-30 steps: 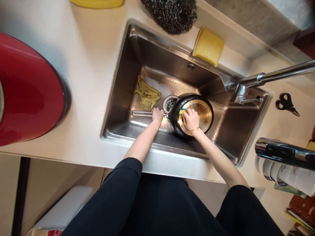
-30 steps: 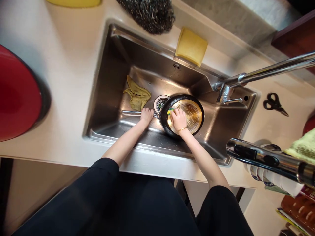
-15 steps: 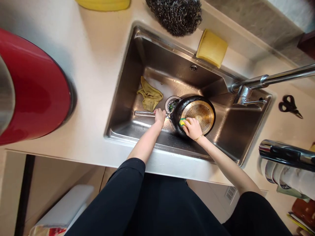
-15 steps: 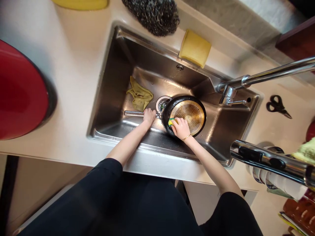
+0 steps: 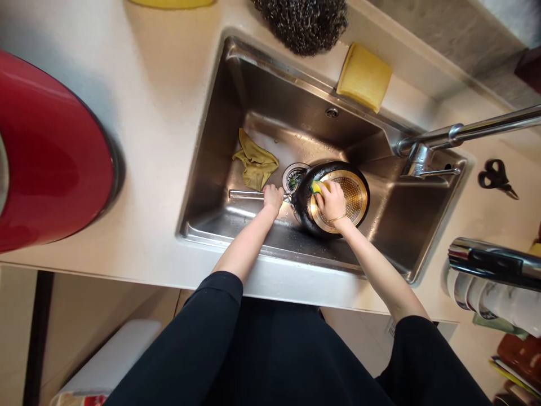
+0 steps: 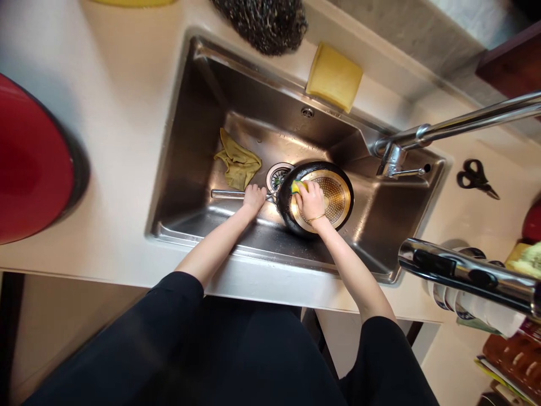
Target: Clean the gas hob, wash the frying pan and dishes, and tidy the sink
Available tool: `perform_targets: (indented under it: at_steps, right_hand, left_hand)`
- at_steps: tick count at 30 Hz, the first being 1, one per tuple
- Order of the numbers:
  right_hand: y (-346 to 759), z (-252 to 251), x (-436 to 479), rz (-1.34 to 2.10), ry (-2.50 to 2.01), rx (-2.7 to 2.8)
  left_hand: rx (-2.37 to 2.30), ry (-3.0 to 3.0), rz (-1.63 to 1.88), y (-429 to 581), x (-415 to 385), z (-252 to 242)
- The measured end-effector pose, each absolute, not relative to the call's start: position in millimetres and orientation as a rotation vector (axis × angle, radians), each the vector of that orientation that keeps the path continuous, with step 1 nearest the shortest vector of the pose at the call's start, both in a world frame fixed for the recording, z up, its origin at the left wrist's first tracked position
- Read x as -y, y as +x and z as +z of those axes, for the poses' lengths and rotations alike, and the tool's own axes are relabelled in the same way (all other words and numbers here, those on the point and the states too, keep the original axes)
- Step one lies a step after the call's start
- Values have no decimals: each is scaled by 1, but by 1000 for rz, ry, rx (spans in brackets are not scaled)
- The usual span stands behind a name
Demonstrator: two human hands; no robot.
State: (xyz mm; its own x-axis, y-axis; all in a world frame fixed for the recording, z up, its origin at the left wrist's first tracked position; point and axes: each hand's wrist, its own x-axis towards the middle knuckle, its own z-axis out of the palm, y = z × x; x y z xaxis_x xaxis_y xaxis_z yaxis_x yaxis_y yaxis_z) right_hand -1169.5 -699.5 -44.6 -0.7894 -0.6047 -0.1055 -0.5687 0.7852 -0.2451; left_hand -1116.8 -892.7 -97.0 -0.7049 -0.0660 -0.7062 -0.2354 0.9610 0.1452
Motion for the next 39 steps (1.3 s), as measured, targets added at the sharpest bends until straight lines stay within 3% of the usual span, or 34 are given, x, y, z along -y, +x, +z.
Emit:
perform_targets:
  at_steps: [13, 23, 27, 33, 39]
  right_hand:
    - [-1168, -48, 689, -336, -865, -2804]
    - [-1141, -42, 683, -314, -1013, -2710]
    - [-1140, -41, 675, -236, -1217, -2600]
    - [-1157, -40, 686, -169, -1046, -2733]
    - [-1137, -36, 678, -97, -1260, -2571]
  left_hand:
    - [-2369, -25, 428, -1130, 908, -91]
    - [-2146, -573, 1089, -1133, 880, -93]
    - [-2242, -533, 1062, -1126, 876, -99]
    - [-2167, -373, 997, -1131, 883, -105]
    - [-2143, -360, 938, -1136, 885, -104]
